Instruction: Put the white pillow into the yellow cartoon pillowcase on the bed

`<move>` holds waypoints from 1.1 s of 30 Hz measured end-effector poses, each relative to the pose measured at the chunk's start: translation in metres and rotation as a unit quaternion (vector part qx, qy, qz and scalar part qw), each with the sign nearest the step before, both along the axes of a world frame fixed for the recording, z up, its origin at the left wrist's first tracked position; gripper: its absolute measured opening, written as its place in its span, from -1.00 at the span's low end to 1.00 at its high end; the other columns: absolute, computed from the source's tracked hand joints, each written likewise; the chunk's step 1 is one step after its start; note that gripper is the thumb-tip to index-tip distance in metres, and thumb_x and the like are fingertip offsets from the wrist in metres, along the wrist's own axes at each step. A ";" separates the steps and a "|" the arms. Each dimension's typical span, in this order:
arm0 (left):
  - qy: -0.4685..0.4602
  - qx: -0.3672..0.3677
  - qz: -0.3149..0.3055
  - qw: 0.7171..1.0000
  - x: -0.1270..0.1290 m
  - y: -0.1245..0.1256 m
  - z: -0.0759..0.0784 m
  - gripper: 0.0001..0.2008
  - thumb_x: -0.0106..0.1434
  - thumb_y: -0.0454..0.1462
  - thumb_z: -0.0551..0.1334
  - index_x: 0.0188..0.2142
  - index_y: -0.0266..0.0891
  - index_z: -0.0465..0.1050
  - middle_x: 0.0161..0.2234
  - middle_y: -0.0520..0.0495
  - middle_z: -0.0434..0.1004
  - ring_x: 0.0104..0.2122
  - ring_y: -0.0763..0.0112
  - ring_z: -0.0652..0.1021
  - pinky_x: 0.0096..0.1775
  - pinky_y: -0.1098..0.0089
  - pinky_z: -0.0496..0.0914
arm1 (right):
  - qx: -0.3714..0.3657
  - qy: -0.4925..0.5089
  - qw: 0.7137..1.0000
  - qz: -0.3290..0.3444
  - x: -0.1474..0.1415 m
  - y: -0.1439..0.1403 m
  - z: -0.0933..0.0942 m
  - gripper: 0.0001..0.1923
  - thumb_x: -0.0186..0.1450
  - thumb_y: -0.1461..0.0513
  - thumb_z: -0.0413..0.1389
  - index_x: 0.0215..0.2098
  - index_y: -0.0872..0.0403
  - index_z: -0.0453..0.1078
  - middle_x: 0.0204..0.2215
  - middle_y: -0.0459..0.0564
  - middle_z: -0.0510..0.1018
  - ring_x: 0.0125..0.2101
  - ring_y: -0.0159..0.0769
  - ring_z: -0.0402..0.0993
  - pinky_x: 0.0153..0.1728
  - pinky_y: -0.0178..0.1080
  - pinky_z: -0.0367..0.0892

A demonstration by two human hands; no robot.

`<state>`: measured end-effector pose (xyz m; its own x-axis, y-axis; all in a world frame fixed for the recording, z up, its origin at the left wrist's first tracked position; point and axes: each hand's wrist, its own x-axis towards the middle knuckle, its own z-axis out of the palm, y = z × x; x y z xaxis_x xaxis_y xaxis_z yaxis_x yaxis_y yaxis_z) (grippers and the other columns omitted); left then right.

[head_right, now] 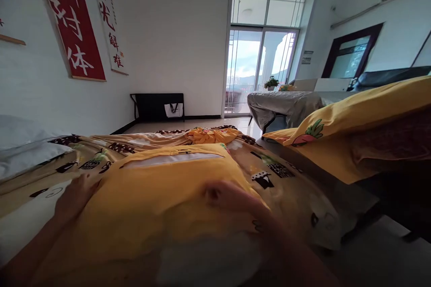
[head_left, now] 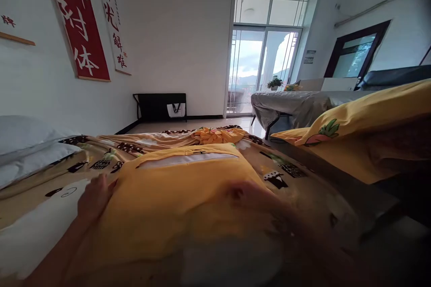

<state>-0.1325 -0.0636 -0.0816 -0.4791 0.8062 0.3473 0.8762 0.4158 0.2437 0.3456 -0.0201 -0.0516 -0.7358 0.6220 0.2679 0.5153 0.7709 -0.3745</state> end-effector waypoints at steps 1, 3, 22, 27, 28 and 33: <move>0.045 0.033 -0.012 0.998 0.014 0.005 0.012 -0.49 0.25 -0.15 -0.06 0.07 -0.47 0.24 -0.03 -0.44 0.42 -0.06 -0.08 0.46 -0.15 0.12 0.37 | 0.026 0.045 0.998 -0.046 0.000 0.014 0.014 -0.82 0.17 0.31 0.06 -0.27 0.05 0.44 -0.48 -0.13 0.51 -0.47 -0.42 0.38 -0.42 -0.39 0.22; 0.093 0.073 -0.078 0.990 0.048 0.018 0.038 -0.52 0.17 -0.33 -0.02 0.10 -0.42 0.20 0.04 -0.38 0.38 0.04 0.07 0.40 0.01 0.19 0.28 | 0.088 0.104 0.983 -0.126 -0.007 0.046 0.036 -0.79 0.16 0.31 0.06 -0.24 0.07 0.43 -0.36 -0.06 0.55 -0.35 -0.34 0.43 -0.28 -0.31 0.27; 0.015 -0.037 -0.205 0.978 0.110 0.180 0.044 -0.69 0.25 -0.26 0.01 -0.17 -0.17 0.49 -0.09 -0.16 0.56 -0.05 0.20 0.50 0.03 0.17 0.25 | 0.058 -0.110 0.985 -0.120 -0.104 0.183 0.006 -0.47 0.39 0.02 -0.16 0.22 0.08 0.16 0.22 0.17 0.22 0.24 -0.09 0.05 0.16 0.09 0.00; -0.074 -0.089 -0.179 0.977 0.075 0.181 -0.008 -0.52 0.30 -0.11 -0.15 -0.03 -0.18 0.43 0.02 -0.15 0.49 0.02 0.15 0.47 0.06 0.19 0.26 | 0.042 -0.011 0.992 -0.120 -0.094 0.179 -0.033 -0.50 0.41 0.01 -0.24 0.22 -0.03 0.19 0.21 0.04 0.26 0.25 -0.18 0.05 0.21 0.05 -0.09; -0.092 -0.091 -0.179 0.975 0.073 0.182 -0.009 -0.50 0.29 -0.09 -0.16 -0.03 -0.18 0.43 0.04 -0.15 0.47 0.04 0.14 0.45 0.08 0.18 0.24 | 0.036 -0.002 0.993 -0.115 -0.092 0.178 -0.030 -0.50 0.41 0.00 -0.23 0.21 -0.04 0.20 0.20 0.03 0.27 0.24 -0.19 0.07 0.21 0.04 -0.08; -0.136 -0.096 -0.173 0.971 0.071 0.189 -0.008 -0.50 0.26 -0.05 -0.16 -0.06 -0.17 0.43 0.02 -0.14 0.49 0.04 0.12 0.44 0.09 0.17 0.23 | 0.006 0.015 0.994 -0.107 -0.082 0.176 -0.015 -0.50 0.40 0.00 -0.20 0.18 0.00 0.26 0.18 0.03 0.30 0.21 -0.18 0.13 0.21 -0.01 -0.05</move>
<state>-0.0618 0.1252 -0.0894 -0.2214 0.9724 0.0739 0.8854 0.1687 0.4331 0.2635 0.1560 -0.0671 -0.5789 0.7597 0.2962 0.6570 0.6498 -0.3823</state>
